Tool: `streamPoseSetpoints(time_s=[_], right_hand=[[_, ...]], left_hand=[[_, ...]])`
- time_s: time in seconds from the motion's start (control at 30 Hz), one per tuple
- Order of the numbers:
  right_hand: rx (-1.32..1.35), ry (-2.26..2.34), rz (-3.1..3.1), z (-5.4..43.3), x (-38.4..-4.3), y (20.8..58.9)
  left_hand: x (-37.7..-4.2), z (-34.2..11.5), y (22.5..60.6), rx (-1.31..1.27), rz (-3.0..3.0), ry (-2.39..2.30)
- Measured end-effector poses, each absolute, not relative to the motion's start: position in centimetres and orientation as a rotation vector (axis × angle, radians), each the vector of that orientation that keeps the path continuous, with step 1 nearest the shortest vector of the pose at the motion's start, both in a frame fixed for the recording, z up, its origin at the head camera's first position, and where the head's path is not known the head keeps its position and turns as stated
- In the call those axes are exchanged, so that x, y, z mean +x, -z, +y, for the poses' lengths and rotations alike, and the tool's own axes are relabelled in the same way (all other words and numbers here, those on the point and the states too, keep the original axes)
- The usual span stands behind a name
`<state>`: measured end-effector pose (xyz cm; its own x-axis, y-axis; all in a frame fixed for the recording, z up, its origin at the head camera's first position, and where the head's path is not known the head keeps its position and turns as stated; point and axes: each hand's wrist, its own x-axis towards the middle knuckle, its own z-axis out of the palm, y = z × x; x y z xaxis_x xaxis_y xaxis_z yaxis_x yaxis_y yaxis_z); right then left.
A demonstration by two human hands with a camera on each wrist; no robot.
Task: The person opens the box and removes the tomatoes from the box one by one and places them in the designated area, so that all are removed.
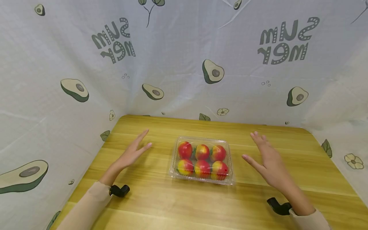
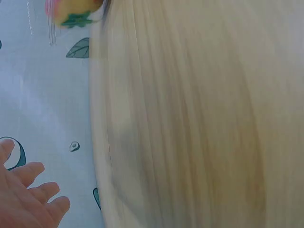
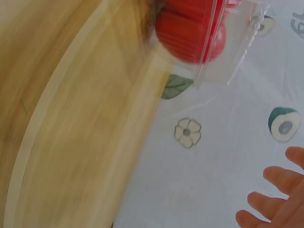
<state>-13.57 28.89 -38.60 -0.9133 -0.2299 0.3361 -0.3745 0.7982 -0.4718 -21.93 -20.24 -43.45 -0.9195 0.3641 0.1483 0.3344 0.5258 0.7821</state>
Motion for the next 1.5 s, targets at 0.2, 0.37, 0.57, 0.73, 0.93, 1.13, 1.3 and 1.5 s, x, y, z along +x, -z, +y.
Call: streamPoseSetpoints(time_s=[0.2, 0.37, 0.57, 0.73, 0.93, 1.13, 1.3, 1.5], right_hand=[[0.522, -0.734, -2.683, 27.4, -12.9, 38.6], [0.568, -0.715, -2.662, 26.3, -12.5, 38.6], [0.602, -0.703, -2.658, 25.1, -12.3, 38.6], [0.617, -0.732, -2.660, 24.2, -12.1, 38.7], [0.625, -0.824, -2.678, 23.5, -11.6, 39.0], [0.670, -0.803, -2.649, 22.9, -11.3, 39.2], [0.693, -0.812, -2.645, 22.3, -11.1, 39.3], [0.716, -0.846, -2.655, 21.5, -10.7, 39.5]], left_hand=[[-21.4, -19.4, 43.3, 0.587, 2.602, -1.471], [-20.9, -18.9, 43.3, 0.568, 2.498, -1.553], [-20.0, -18.6, 43.5, 0.571, 2.372, -1.645], [-19.5, -18.4, 43.8, 0.585, 2.337, -1.665], [-19.0, -18.0, 44.2, 0.577, 2.290, -1.675], [-18.4, -17.8, 44.2, 0.563, 2.244, -1.693], [-17.9, -17.7, 44.2, 0.550, 2.218, -1.705], [-17.4, -17.5, 44.3, 0.552, 2.192, -1.705]])
